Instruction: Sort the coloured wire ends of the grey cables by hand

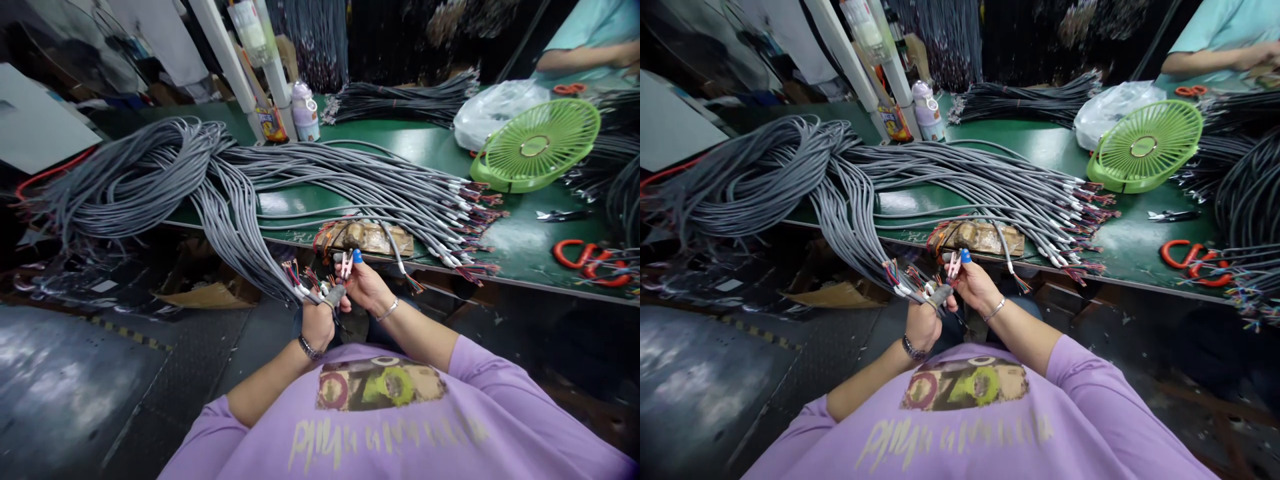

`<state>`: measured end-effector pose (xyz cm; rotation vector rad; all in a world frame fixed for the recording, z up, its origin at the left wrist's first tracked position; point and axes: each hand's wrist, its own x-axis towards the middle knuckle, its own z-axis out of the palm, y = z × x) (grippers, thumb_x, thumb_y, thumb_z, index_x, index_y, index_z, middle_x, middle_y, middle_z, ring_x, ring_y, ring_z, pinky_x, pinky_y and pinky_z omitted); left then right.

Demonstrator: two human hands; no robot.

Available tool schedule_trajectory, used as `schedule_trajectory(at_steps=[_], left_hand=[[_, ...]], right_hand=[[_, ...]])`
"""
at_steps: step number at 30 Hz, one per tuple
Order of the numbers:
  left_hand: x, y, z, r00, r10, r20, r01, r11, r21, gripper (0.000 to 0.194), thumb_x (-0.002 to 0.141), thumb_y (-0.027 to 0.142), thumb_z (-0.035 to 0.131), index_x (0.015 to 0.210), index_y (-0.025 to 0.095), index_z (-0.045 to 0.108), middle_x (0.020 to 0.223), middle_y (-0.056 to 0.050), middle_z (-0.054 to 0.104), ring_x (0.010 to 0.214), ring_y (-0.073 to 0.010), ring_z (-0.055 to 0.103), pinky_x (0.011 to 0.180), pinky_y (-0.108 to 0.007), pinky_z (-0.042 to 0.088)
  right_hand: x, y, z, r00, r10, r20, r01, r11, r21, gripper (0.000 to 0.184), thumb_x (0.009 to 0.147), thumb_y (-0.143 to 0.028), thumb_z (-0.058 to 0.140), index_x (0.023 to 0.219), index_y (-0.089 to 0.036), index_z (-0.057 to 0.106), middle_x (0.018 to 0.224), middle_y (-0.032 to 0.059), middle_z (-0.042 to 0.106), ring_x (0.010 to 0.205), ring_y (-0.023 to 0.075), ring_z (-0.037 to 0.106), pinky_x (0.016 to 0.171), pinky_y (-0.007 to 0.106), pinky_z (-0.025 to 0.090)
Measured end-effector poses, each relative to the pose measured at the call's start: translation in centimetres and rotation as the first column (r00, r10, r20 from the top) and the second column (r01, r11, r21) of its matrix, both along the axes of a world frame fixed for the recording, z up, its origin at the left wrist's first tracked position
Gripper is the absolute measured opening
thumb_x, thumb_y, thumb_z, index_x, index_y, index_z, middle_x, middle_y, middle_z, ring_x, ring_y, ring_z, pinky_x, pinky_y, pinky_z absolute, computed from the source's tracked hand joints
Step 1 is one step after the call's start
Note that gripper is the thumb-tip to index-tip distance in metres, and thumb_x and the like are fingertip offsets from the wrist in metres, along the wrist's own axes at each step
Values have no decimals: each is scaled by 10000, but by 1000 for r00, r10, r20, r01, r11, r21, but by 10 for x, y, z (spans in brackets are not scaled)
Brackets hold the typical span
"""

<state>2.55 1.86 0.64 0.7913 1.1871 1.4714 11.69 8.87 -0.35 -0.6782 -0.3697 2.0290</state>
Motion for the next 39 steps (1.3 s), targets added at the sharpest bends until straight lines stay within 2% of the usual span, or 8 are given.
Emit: schedule_trajectory(at_steps=[13, 17, 20, 24, 28, 31, 35, 39], left_hand=[[-9, -13, -5, 1000, 10, 2, -10, 1000, -5, 219, 721, 319, 691, 619, 140, 618, 517, 2, 612, 463, -115, 576, 496, -240, 499], [-14, -14, -9, 998, -63, 1, 63, 998, -26, 234, 710, 353, 704, 641, 137, 645, 551, -22, 647, 515, -140, 617, 529, -256, 509], [-18, -13, -13, 987, -147, 56, 151, 985, -77, 267, 693, 399, 710, 711, 136, 667, 634, -53, 692, 580, -169, 656, 553, -272, 513], [-24, -16, -16, 970, -241, 40, 244, 956, -164, 299, 691, 420, 703, 744, 127, 668, 662, -77, 703, 573, -165, 656, 486, -227, 450], [-26, -20, -17, 961, -271, -63, 254, 947, -198, 216, 627, 292, 748, 749, 140, 656, 590, -8, 655, 466, -100, 565, 407, -181, 335], [-26, -22, -16, 959, -264, -103, 245, 955, -165, 220, 586, 217, 759, 772, 147, 664, 563, 41, 610, 453, -71, 489, 432, -184, 351], [-29, -25, -18, 954, -292, -63, 282, 951, -128, 252, 617, 220, 753, 845, 146, 674, 655, 17, 652, 555, -99, 555, 536, -209, 437], [-33, -26, -22, 985, -167, -29, 166, 985, -52, 233, 714, 335, 704, 849, 147, 683, 807, -49, 698, 742, -163, 637, 665, -261, 502]], right_hand=[[17, -13, -14, 996, 52, -75, -53, 999, -10, 438, 827, -603, 501, 806, -182, 617, 716, 15, 644, 634, 112, 578, 604, 227, 472], [22, -17, -18, 997, 67, 43, -67, 998, -3, 416, 775, -591, 584, 766, -177, 618, 730, 24, 645, 629, 109, 570, 606, 231, 473], [29, -22, -16, 966, 65, 252, -97, 988, 120, 373, 724, -526, 673, 781, -159, 641, 750, 34, 651, 628, 104, 555, 602, 232, 456], [35, -30, -7, 848, -14, 530, -222, 898, 379, 289, 716, -421, 709, 830, -158, 677, 760, 25, 651, 650, 109, 536, 629, 247, 443], [31, -43, 3, 794, 16, 608, -395, 774, 495, 286, 755, -367, 675, 985, -198, 663, 782, 13, 625, 620, 118, 534, 580, 261, 452], [25, -48, 6, 744, -63, 666, -439, 704, 557, 188, 725, -332, 702, 847, -192, 671, 803, 21, 603, 649, 127, 544, 576, 258, 460], [22, -50, 2, 745, -28, 667, -400, 781, 480, 202, 709, -355, 701, 740, -176, 613, 679, -1, 581, 559, 116, 520, 527, 258, 454], [24, -50, -5, 797, -38, 603, -278, 863, 421, 224, 679, -346, 723, 737, -176, 589, 643, -18, 596, 569, 115, 530, 571, 262, 467]])
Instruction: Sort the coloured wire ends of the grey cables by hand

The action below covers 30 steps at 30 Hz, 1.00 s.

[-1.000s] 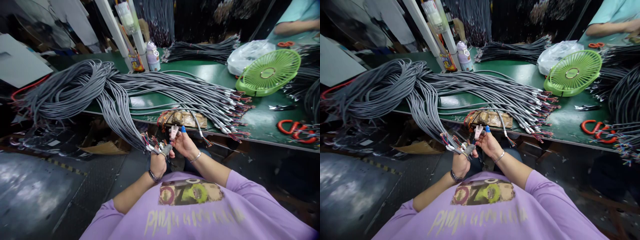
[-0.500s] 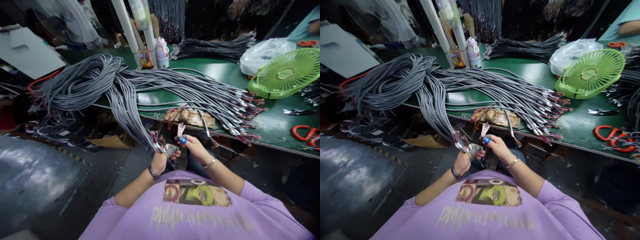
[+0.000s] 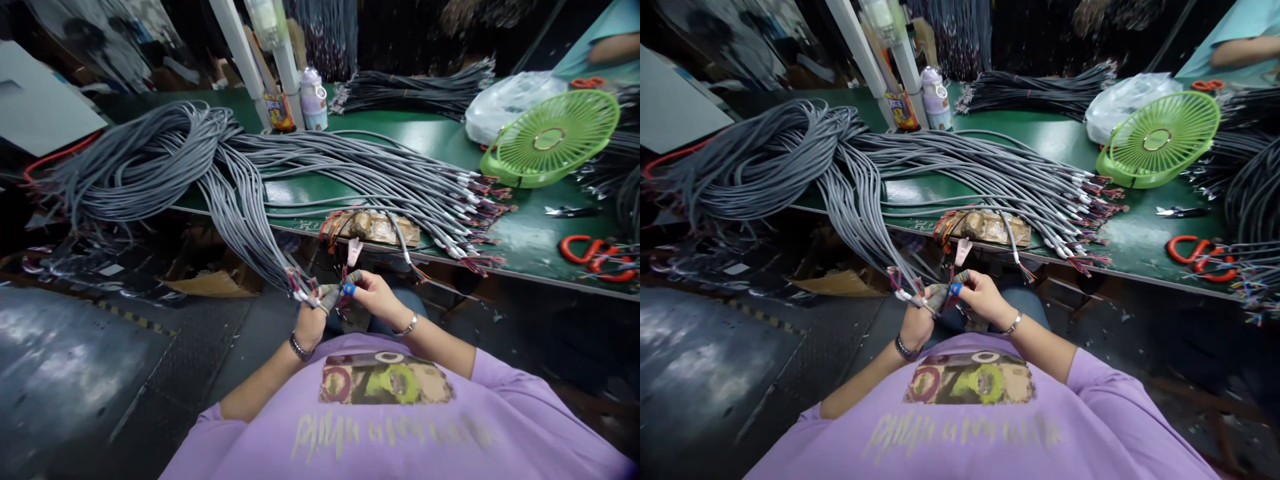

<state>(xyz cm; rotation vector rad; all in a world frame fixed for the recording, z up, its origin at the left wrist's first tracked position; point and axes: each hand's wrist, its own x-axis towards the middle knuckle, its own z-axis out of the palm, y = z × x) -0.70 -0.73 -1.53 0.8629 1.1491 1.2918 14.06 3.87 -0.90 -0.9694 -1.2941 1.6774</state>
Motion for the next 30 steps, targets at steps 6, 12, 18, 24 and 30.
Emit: schedule_trajectory(at_steps=[6, 12, 18, 24, 30], left_hand=[[1, 1, 4, 999, -31, 45, 31, 1000, -1, 352, 734, 432, 684, 949, 155, 684, 895, -75, 713, 762, -175, 656, 646, -257, 513], [-1, -3, 10, 964, -114, -238, 109, 993, -33, 302, 768, 449, 647, 804, 151, 681, 494, 3, 610, 415, -91, 504, 423, -189, 378], [6, -7, 10, 941, -98, -323, 99, 995, -15, 228, 699, 380, 729, 729, 163, 663, 482, 31, 577, 406, -80, 486, 427, -182, 395], [6, -2, 17, 948, -246, -202, 238, 969, -61, 266, 664, 394, 754, 731, 160, 647, 614, -15, 664, 549, -138, 617, 563, -246, 516], [3, 1, 16, 940, -259, -220, 236, 963, -127, 315, 731, 457, 680, 681, 154, 610, 503, 8, 604, 400, -99, 563, 382, -173, 404]], right_hand=[[2, -3, 0, 994, -5, -106, -1, 998, -57, 247, 652, -354, 751, 758, -179, 612, 676, -10, 633, 622, 132, 572, 618, 271, 478], [5, -11, 3, 996, 83, -39, -82, 996, 21, 242, 708, -376, 705, 799, -166, 625, 709, 1, 632, 620, 122, 550, 621, 268, 456], [10, -10, 5, 988, -20, 154, -5, 987, 163, 187, 753, -347, 655, 800, -178, 590, 678, -5, 601, 597, 118, 511, 565, 247, 419], [13, -4, 11, 998, 43, 52, -49, 993, 109, 234, 739, -394, 659, 715, -169, 598, 600, -16, 590, 543, 108, 491, 532, 242, 404], [14, 2, 12, 991, 99, 92, -105, 993, 59, 252, 742, -403, 649, 754, -152, 661, 616, -11, 594, 522, 88, 455, 502, 221, 367]])
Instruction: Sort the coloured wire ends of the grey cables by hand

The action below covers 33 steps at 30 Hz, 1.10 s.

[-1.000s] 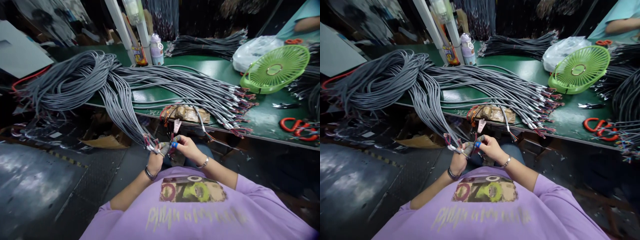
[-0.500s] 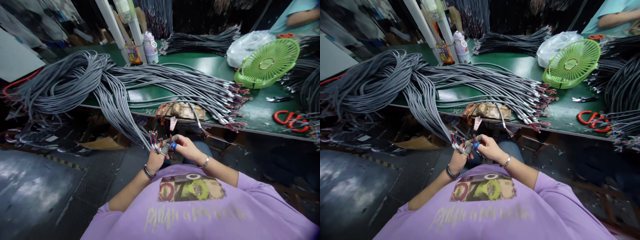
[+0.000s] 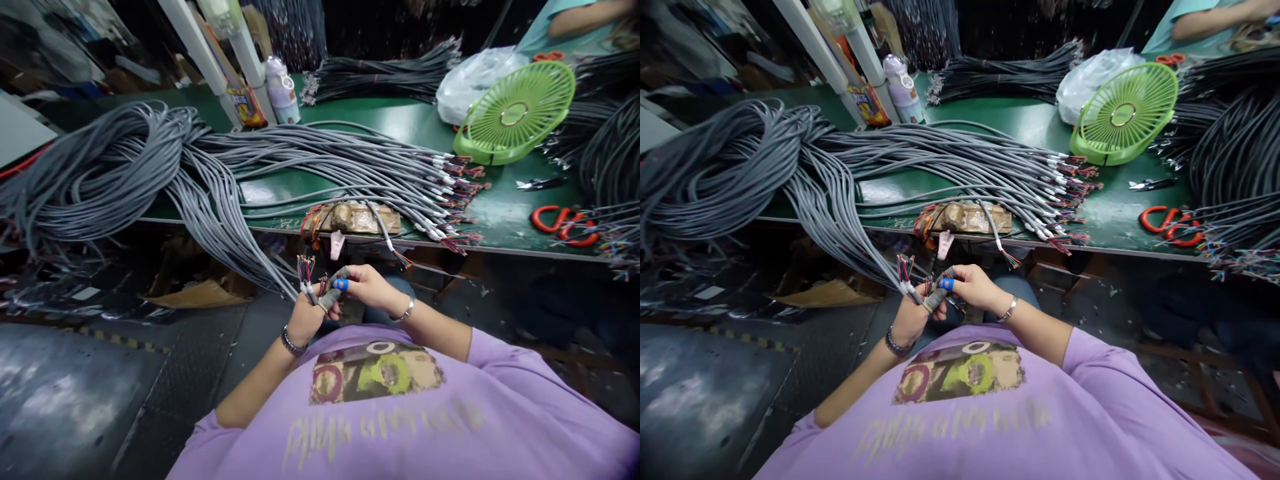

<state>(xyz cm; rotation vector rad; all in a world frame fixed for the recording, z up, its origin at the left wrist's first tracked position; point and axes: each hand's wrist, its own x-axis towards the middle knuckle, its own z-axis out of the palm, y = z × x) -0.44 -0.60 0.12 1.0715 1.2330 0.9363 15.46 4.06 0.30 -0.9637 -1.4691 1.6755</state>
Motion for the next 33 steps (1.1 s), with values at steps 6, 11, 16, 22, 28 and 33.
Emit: schedule_trajectory(at_steps=[6, 11, 16, 22, 28, 33], left_hand=[[1, -1, -5, 993, 114, 41, -114, 993, 4, 303, 738, 444, 673, 692, 153, 600, 542, -6, 637, 439, -117, 596, 439, -206, 472], [1, 1, -5, 985, 124, 123, -123, 992, -10, 253, 712, 377, 709, 786, 152, 619, 623, -32, 687, 523, -145, 644, 471, -217, 487], [1, 1, -7, 984, 152, 93, -152, 988, -4, 261, 699, 379, 716, 726, 145, 604, 572, -30, 667, 473, -134, 624, 393, -180, 402], [3, 4, -7, 954, 264, 140, -264, 964, -18, 282, 694, 392, 718, 733, 141, 597, 559, -17, 654, 475, -132, 623, 409, -184, 413], [4, 5, -5, 924, 336, 181, -337, 941, -27, 286, 697, 394, 711, 757, 139, 598, 577, -25, 661, 507, -143, 639, 397, -181, 396], [2, 3, -7, 988, 110, 108, -105, 993, -52, 256, 693, 359, 716, 761, 134, 616, 560, -27, 660, 460, -135, 618, 386, -181, 377]], right_hand=[[-3, 1, -8, 990, -135, 38, 135, 991, 3, 247, 667, -378, 722, 701, -153, 626, 600, -20, 571, 534, 91, 446, 507, 223, 362], [-7, -2, -8, 995, -95, -33, 93, 994, -58, 253, 700, -399, 688, 728, -165, 595, 599, -28, 562, 526, 89, 448, 499, 224, 365], [-12, -1, -5, 998, -54, -19, 53, 998, -32, 229, 724, -374, 659, 739, -163, 570, 612, -24, 570, 541, 93, 473, 523, 233, 388], [-14, -1, -7, 990, -127, 60, 128, 992, -15, 220, 706, -362, 654, 719, -159, 569, 595, -33, 545, 520, 86, 452, 488, 218, 374], [-17, -6, -14, 984, -173, -37, 167, 979, -114, 239, 694, -378, 670, 708, -163, 566, 570, -41, 524, 489, 75, 418, 465, 213, 354], [-21, -5, -9, 986, -128, -103, 114, 984, -138, 239, 689, -373, 693, 722, -165, 580, 585, -27, 567, 505, 87, 470, 491, 227, 376]])
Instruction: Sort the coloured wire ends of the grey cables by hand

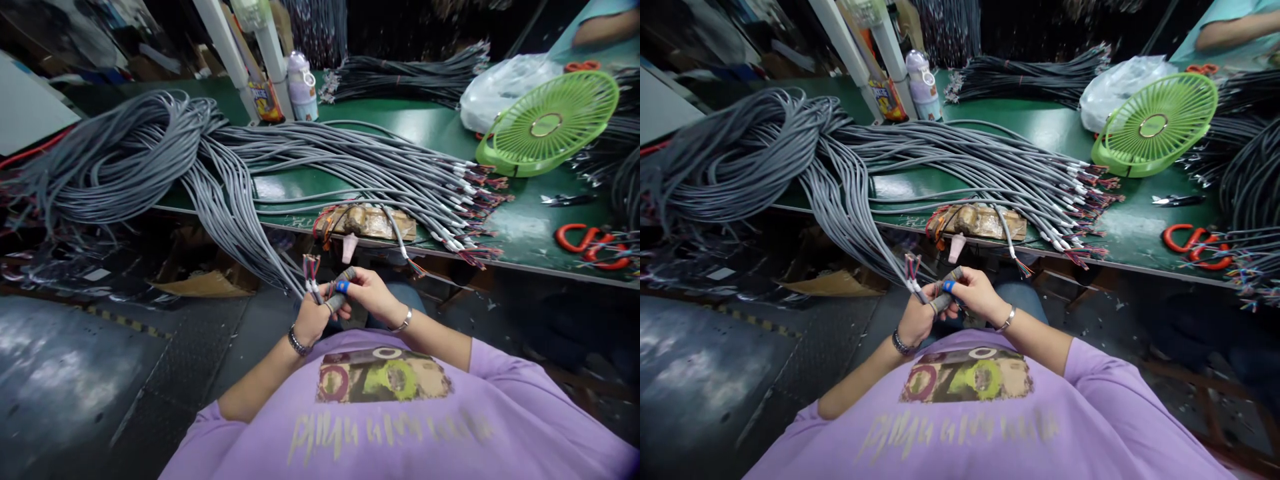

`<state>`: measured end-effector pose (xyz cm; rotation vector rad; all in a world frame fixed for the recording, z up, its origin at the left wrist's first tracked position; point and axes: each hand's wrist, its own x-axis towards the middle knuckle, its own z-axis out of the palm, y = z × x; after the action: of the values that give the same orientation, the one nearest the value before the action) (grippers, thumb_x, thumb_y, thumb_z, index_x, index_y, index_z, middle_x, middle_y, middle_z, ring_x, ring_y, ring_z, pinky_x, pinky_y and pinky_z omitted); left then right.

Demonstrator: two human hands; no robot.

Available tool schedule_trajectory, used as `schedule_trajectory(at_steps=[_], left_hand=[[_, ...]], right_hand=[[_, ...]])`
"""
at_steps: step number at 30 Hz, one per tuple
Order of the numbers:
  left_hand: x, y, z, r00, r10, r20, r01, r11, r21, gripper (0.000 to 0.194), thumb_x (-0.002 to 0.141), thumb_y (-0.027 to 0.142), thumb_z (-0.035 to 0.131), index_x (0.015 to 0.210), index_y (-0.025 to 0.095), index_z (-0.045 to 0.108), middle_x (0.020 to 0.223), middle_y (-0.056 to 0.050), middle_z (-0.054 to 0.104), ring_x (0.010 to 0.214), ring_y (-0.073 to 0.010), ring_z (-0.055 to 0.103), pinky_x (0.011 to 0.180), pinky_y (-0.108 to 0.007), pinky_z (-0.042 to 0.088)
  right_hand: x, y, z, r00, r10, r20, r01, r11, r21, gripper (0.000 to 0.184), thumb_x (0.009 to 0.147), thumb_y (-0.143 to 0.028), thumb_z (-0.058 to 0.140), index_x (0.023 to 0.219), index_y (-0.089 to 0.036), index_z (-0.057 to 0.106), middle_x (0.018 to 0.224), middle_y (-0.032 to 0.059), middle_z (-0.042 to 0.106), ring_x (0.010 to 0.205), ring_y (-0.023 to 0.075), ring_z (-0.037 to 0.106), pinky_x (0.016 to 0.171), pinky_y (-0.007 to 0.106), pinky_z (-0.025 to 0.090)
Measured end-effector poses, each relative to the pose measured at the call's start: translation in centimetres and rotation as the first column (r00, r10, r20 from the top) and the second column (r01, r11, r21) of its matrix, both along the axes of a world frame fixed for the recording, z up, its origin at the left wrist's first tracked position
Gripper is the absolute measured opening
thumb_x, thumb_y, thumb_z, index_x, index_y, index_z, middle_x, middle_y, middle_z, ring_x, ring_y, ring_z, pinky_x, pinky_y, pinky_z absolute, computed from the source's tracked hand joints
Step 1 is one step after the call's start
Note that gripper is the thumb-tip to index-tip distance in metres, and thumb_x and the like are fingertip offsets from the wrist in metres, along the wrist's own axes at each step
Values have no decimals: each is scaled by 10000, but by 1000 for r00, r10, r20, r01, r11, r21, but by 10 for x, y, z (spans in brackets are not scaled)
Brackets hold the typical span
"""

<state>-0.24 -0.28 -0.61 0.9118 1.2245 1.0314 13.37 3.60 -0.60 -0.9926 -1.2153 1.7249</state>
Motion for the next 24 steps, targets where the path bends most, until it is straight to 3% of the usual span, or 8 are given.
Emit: schedule_trajectory(at_steps=[3, 7, 10, 12, 16, 21, 24], left_hand=[[-2, -1, -1, 998, -53, -19, 53, 999, 3, 231, 708, 342, 705, 746, 130, 618, 547, -25, 655, 439, -124, 603, 382, -175, 361], [-2, -2, 0, 998, 52, 19, -53, 998, 47, 231, 721, 335, 696, 673, 133, 594, 560, -26, 655, 440, -107, 593, 385, -167, 351], [-2, -2, 0, 993, 102, 51, -104, 994, 40, 240, 718, 342, 700, 670, 139, 582, 560, -18, 653, 435, -104, 590, 381, -165, 349], [-2, -2, -1, 992, 115, 49, -117, 992, 40, 235, 720, 343, 697, 678, 141, 584, 560, -16, 653, 437, -106, 592, 380, -164, 350], [-3, -2, -4, 996, 88, 5, -88, 994, 63, 216, 723, 336, 693, 700, 142, 601, 564, -18, 657, 446, -112, 599, 387, -171, 365], [-4, -5, -9, 999, 22, -45, -19, 997, 75, 204, 739, 333, 678, 719, 141, 613, 556, -21, 653, 440, -114, 598, 384, -175, 362], [-3, -5, -10, 998, 27, -55, -22, 996, 87, 208, 743, 339, 675, 715, 143, 612, 559, -20, 654, 448, -115, 601, 395, -180, 373]], right_hand=[[-3, 2, -1, 1000, 19, -22, -20, 999, -40, 284, 660, -397, 724, 711, -159, 578, 572, -25, 567, 483, 81, 460, 478, 225, 366], [-3, 3, -6, 989, -137, -53, 123, 970, -212, 364, 615, -457, 745, 669, -165, 535, 515, -65, 471, 423, 44, 347, 415, 193, 288], [2, 3, -5, 978, -190, -88, 156, 942, -298, 409, 650, -541, 690, 685, -172, 518, 583, -50, 502, 446, 46, 378, 430, 194, 339], [5, 2, -1, 991, -114, -67, 91, 957, -277, 424, 681, -577, 650, 717, -169, 543, 614, -33, 526, 477, 59, 422, 453, 203, 374], [5, 1, 7, 998, 38, 54, -32, 994, -107, 391, 639, -499, 726, 776, -163, 580, 611, -34, 546, 526, 73, 448, 484, 201, 366], [3, 2, 9, 990, 86, 115, -83, 996, -33, 345, 645, -458, 713, 703, -151, 565, 569, -36, 536, 507, 74, 424, 481, 214, 339], [2, 0, 5, 991, 35, 131, -33, 999, -17, 299, 674, -427, 680, 695, -156, 555, 555, -35, 538, 492, 79, 428, 480, 222, 344]])
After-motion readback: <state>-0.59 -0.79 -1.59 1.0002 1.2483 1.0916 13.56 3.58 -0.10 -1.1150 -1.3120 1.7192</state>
